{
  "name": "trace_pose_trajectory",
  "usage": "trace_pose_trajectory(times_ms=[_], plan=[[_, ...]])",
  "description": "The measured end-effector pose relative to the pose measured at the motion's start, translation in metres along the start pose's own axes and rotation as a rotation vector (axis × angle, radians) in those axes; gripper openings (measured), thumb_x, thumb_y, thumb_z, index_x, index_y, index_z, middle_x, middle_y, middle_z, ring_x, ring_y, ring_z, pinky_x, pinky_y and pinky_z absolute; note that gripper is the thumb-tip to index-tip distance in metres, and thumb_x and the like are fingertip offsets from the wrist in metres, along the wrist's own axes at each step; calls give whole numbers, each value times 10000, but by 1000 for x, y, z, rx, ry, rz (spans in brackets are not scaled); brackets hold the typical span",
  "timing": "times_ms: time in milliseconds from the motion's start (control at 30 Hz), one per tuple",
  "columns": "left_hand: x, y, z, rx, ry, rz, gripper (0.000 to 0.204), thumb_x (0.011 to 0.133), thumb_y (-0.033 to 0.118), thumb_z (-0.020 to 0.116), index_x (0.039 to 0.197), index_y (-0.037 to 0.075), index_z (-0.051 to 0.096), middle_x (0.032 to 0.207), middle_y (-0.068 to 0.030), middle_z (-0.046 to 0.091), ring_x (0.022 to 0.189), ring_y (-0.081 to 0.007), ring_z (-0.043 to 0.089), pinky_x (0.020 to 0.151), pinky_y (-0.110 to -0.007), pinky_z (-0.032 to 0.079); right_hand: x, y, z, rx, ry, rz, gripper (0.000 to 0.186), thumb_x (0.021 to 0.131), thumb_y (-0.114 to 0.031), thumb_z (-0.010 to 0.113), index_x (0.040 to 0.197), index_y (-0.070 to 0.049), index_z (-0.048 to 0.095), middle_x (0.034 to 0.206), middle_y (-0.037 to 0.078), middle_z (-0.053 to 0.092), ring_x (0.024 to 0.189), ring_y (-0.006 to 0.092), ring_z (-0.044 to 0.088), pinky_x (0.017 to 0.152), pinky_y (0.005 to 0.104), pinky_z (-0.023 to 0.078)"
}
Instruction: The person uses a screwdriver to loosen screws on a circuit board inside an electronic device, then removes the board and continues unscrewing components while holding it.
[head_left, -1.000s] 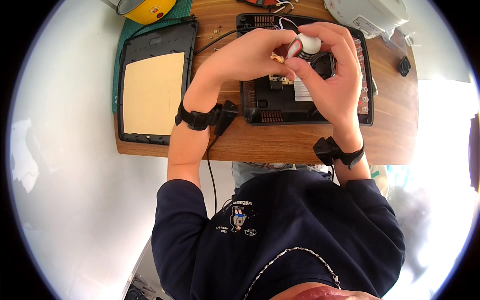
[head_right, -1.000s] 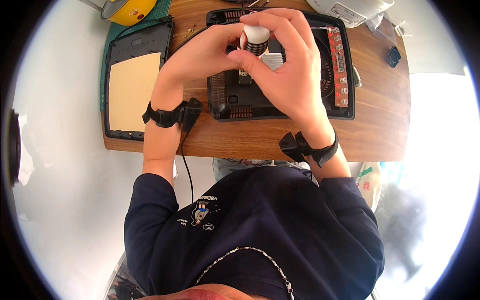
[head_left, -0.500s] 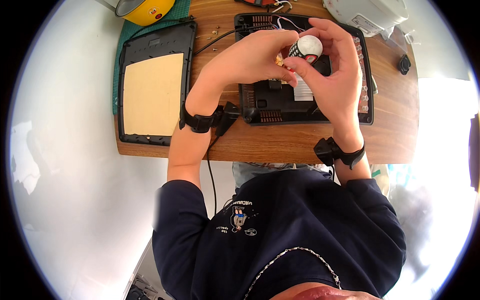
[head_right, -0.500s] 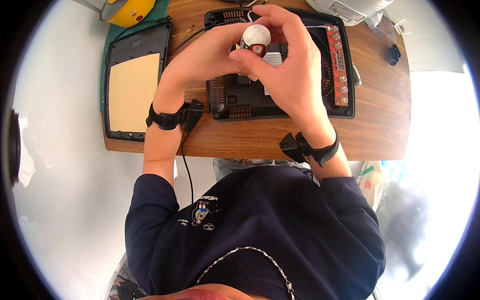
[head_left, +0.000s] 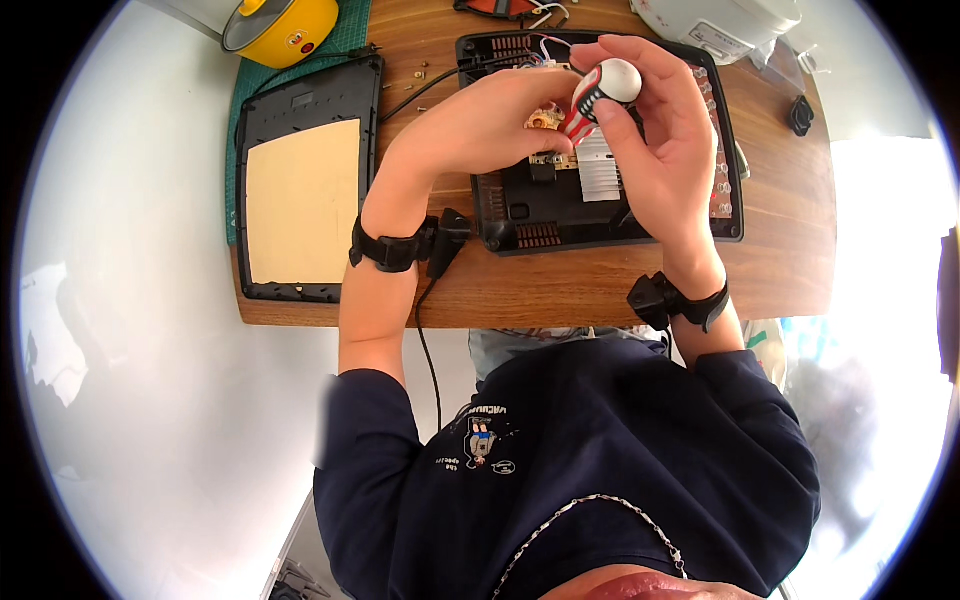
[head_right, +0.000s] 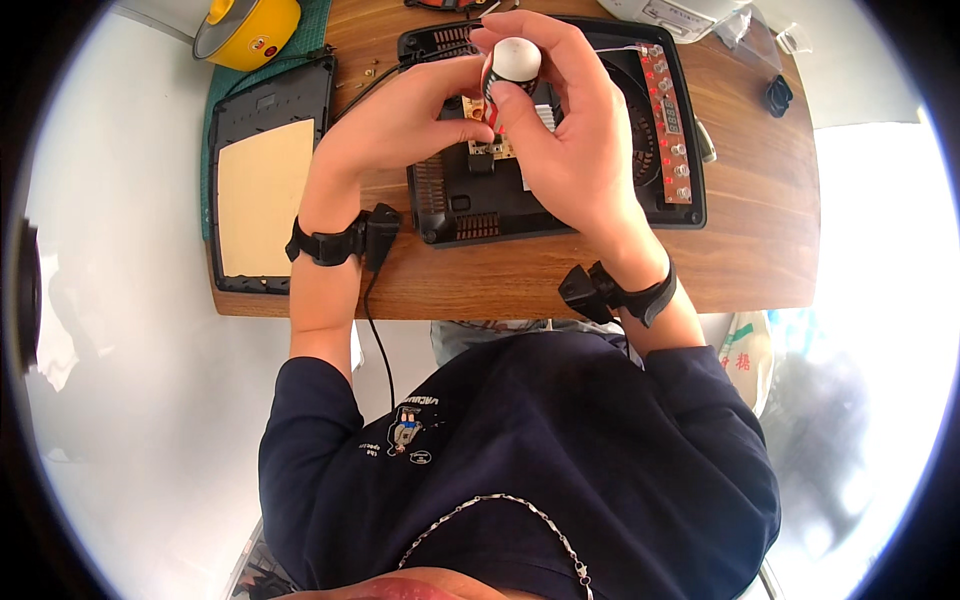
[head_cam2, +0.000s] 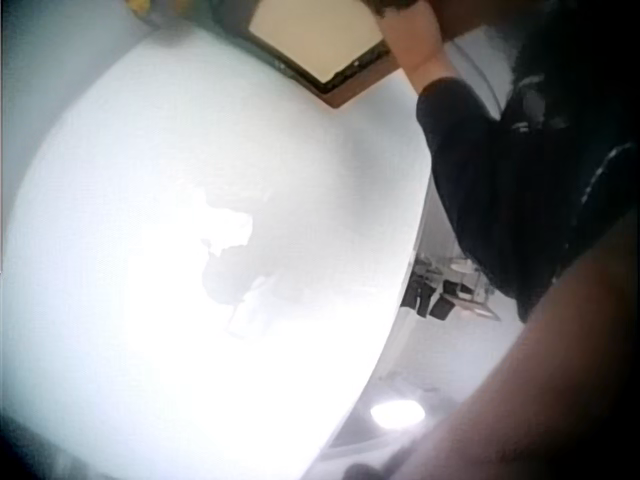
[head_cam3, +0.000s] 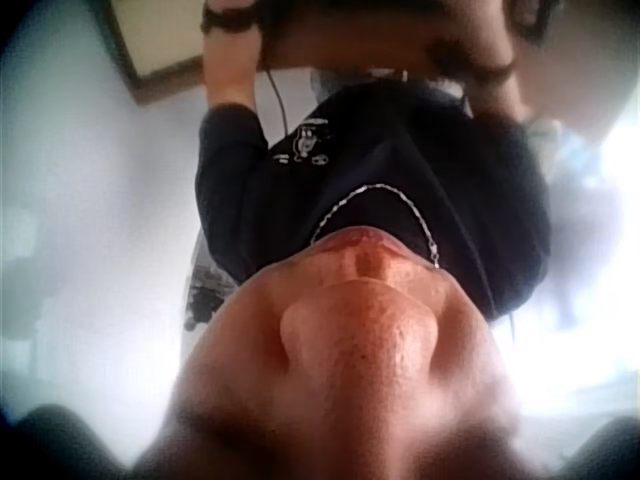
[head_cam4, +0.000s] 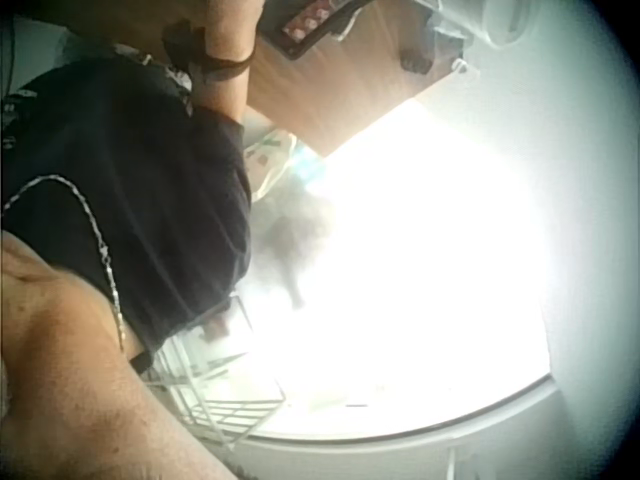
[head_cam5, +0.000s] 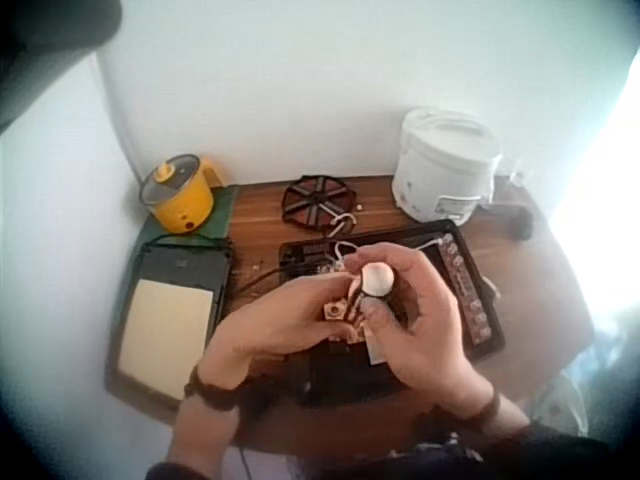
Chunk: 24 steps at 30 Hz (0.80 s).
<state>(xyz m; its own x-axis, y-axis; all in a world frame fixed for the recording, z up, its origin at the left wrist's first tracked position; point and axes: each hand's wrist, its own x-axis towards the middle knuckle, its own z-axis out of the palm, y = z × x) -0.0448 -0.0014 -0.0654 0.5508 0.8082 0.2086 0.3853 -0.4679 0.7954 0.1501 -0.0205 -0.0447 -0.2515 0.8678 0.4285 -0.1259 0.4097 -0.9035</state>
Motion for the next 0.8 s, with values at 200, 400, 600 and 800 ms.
trace_pose_trajectory(times_ms=[200,400,600,800], plan=[[-1,1,0,-49,-26,-84,349,829,169,843,1048,24,613,893,-128,696,899,-303,680,787,-406,528,2,-4,-3,-536,-61,-155,470,865,20,720,1319,-51,620,1214,95,710,981,186,688,944,323,549],[-1,-1,2,-6,5,-15,300,840,143,824,1018,16,619,875,-112,689,838,-285,667,736,-383,513,0,1,3,-84,23,-17,494,809,-60,804,1278,-54,651,1164,108,705,948,241,703,883,353,559],[-1,2,-1,3,-98,-115,332,843,182,832,1068,13,656,878,-112,695,807,-275,649,723,-374,507,-1,-2,-2,-450,-79,-124,503,831,-29,772,1312,-54,626,1202,123,726,1008,205,711,890,327,566],[1,1,3,-3,-8,-24,333,836,201,841,1039,12,658,850,-105,688,776,-272,646,695,-380,502,-3,2,-1,-134,-13,37,496,832,-24,763,1309,-52,631,1221,115,707,959,199,688,824,313,560]])
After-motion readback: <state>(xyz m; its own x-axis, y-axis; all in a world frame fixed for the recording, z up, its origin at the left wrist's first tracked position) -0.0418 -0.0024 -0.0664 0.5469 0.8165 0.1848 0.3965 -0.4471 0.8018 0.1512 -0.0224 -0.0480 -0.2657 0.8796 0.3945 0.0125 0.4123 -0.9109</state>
